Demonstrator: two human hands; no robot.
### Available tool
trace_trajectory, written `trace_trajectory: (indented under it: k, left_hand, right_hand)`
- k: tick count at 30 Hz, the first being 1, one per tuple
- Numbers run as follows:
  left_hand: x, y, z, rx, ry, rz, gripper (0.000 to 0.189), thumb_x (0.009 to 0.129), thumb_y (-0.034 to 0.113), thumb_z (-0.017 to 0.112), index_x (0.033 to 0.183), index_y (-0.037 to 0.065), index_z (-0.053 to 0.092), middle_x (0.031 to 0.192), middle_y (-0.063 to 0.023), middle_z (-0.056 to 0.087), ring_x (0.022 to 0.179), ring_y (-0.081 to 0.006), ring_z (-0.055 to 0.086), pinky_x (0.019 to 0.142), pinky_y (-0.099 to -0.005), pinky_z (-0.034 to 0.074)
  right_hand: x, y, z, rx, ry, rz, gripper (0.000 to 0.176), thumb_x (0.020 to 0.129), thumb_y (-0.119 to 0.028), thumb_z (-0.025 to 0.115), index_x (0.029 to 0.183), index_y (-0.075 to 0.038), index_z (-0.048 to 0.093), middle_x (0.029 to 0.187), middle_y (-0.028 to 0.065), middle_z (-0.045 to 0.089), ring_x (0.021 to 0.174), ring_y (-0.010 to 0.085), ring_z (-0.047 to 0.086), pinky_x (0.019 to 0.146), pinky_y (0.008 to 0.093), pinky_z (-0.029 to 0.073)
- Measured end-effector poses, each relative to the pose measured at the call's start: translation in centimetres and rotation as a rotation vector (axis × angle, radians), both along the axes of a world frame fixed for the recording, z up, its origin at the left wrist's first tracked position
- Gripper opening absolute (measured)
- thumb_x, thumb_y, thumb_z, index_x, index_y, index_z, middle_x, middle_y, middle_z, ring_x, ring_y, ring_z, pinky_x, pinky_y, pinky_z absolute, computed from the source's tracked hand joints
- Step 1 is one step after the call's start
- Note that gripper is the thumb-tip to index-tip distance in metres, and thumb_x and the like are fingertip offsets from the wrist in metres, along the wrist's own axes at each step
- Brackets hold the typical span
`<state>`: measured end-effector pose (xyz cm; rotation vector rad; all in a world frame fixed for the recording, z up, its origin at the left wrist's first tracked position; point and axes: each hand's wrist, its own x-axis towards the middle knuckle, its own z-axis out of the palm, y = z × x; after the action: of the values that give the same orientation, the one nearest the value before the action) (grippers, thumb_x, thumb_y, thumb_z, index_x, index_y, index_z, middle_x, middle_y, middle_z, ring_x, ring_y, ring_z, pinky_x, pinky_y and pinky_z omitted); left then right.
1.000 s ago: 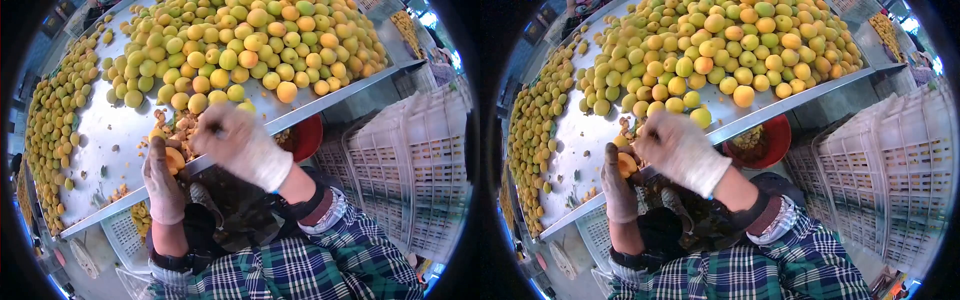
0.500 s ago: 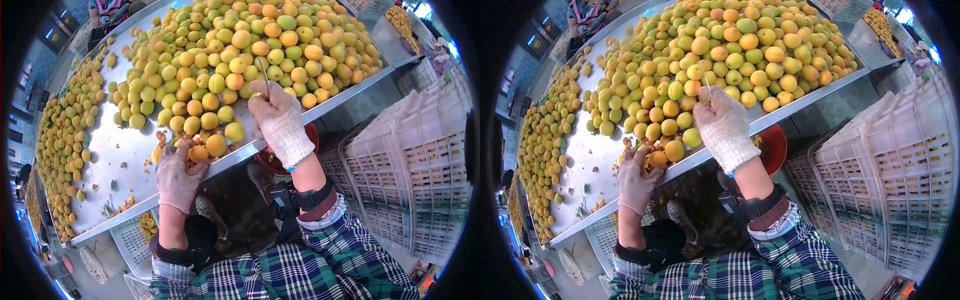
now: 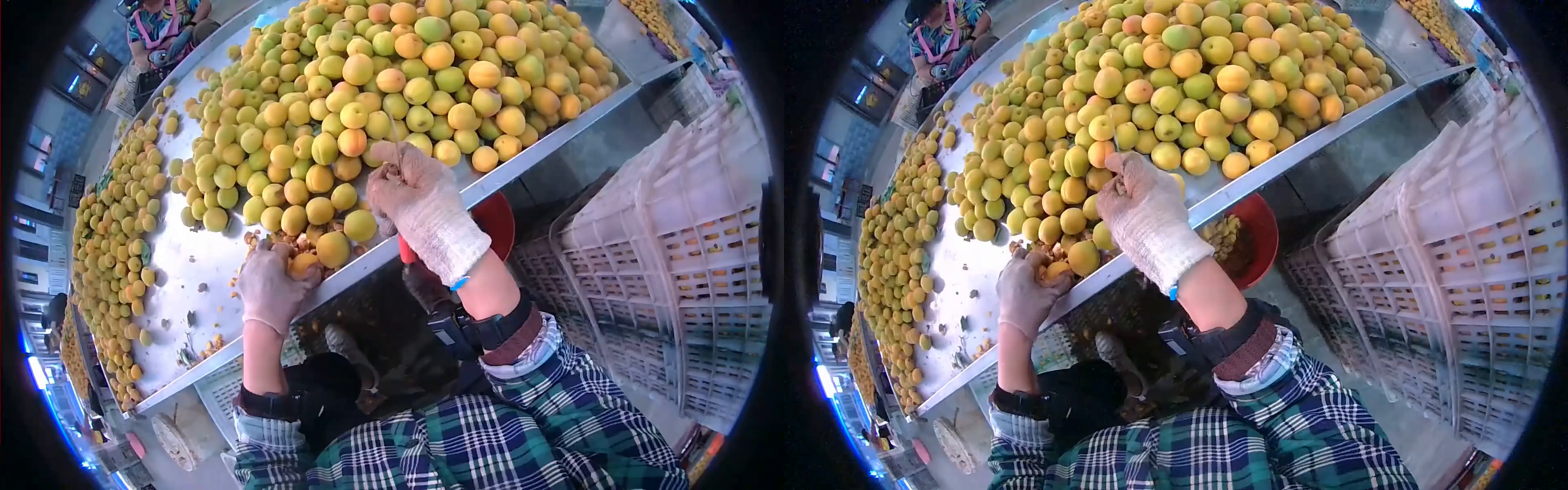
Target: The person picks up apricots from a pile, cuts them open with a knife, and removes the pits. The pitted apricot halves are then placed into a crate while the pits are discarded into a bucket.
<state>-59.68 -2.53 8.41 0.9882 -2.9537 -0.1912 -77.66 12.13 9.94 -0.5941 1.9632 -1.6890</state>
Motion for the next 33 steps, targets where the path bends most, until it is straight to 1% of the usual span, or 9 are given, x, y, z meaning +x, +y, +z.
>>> trace_trajectory:
  k: [2,5,8,11,19,22,26,29,33]
  left_hand:
    - [-0.2,0.0,0.2,0.01,-0.054,0.011,0.042,0.068,0.036,0.078,0.099,0.01,0.071,0.09,-0.0155,0.064,0.084,-0.0338,0.063,0.076,-0.0427,0.051]
    - [-0.8,-0.1,1.3,0.048,-0.154,-0.011,0.041,0.07,0.043,0.076,0.093,0.009,0.071,0.092,-0.0142,0.064,0.086,-0.032,0.064,0.076,-0.0427,0.053]
    - [-1.2,0.2,2.2,0.06,-0.167,-0.005,0.041,0.07,0.041,0.077,0.097,0.011,0.072,0.095,-0.0134,0.065,0.088,-0.0313,0.065,0.077,-0.0415,0.053]
    - [-0.6,0.2,1.4,0.021,-0.069,0.018,0.039,0.069,0.037,0.079,0.099,0.012,0.073,0.097,-0.0129,0.065,0.089,-0.0306,0.065,0.077,-0.0405,0.053]
    - [8.4,-2.5,5.5,0.003,0.369,0.188,0.028,0.067,0.009,0.083,0.088,-0.001,0.067,0.085,-0.0095,0.061,0.076,-0.02,0.061,0.07,-0.0311,0.05]
    - [15.7,-4.1,6.7,-0.223,0.166,0.313,0.034,0.071,0.03,0.081,0.077,0.001,0.064,0.076,-0.0133,0.059,0.069,-0.0282,0.058,0.064,-0.0374,0.046]
    - [22.8,-3.8,7.9,-0.078,-0.511,0.812,0.048,0.071,0.046,0.074,0.089,0.002,0.067,0.09,-0.0182,0.067,0.085,-0.0362,0.065,0.076,-0.0424,0.05]
    - [28.4,-3.4,5.5,-0.123,-0.393,0.744,0.055,0.072,0.047,0.073,0.103,0.001,0.066,0.102,-0.0204,0.067,0.093,-0.037,0.065,0.082,-0.0426,0.05]
    - [24.9,-2.1,5.1,-0.028,0.118,0.657,0.046,0.086,0.023,0.069,0.124,-0.001,0.058,0.106,-0.0158,0.064,0.09,-0.0228,0.064,0.08,-0.0307,0.05]
  right_hand:
    - [0.1,0.9,1.8,-0.127,-0.36,0.025,0.038,0.083,-0.009,0.063,0.12,-0.003,0.056,0.082,0.013,0.067,0.071,0.0268,0.066,0.067,0.0398,0.053]
    - [0.4,1.3,2.6,-0.016,-0.272,0.015,0.031,0.087,-0.013,0.061,0.116,-0.003,0.057,0.082,0.0135,0.069,0.07,0.0291,0.067,0.06,0.0439,0.052]
    - [0.2,0.9,0.4,0.304,0.533,0.053,0.026,0.089,-0.018,0.059,0.111,-0.004,0.059,0.089,0.0138,0.07,0.081,0.0297,0.07,0.061,0.0455,0.054]
    - [0.6,0.5,0.6,0.769,0.555,0.285,0.025,0.088,-0.021,0.059,0.107,-0.005,0.061,0.096,0.0135,0.071,0.09,0.0301,0.07,0.065,0.0482,0.055]
    - [2.4,-1.9,0.2,0.832,0.694,0.461,0.025,0.086,-0.024,0.062,0.106,-0.009,0.067,0.101,0.0115,0.07,0.097,0.0287,0.068,0.073,0.0435,0.056]
    - [3.6,-3.2,-0.3,0.812,0.7,0.54,0.035,0.086,-0.038,0.063,0.107,-0.009,0.065,0.098,0.0108,0.069,0.097,0.0279,0.067,0.076,0.0418,0.054]
    - [5.3,-4.2,1.6,0.884,0.595,0.59,0.033,0.085,-0.037,0.065,0.107,-0.013,0.07,0.104,0.0077,0.071,0.099,0.0265,0.068,0.074,0.0423,0.056]
    - [6.1,-5.2,1.8,0.97,0.634,0.609,0.029,0.085,-0.032,0.068,0.108,-0.015,0.073,0.108,0.0056,0.072,0.1,0.0249,0.069,0.073,0.0421,0.056]
    - [6.5,-5.7,1.5,0.954,0.665,0.575,0.026,0.082,-0.025,0.07,0.106,-0.015,0.073,0.107,0.0053,0.072,0.1,0.0239,0.069,0.074,0.0402,0.056]
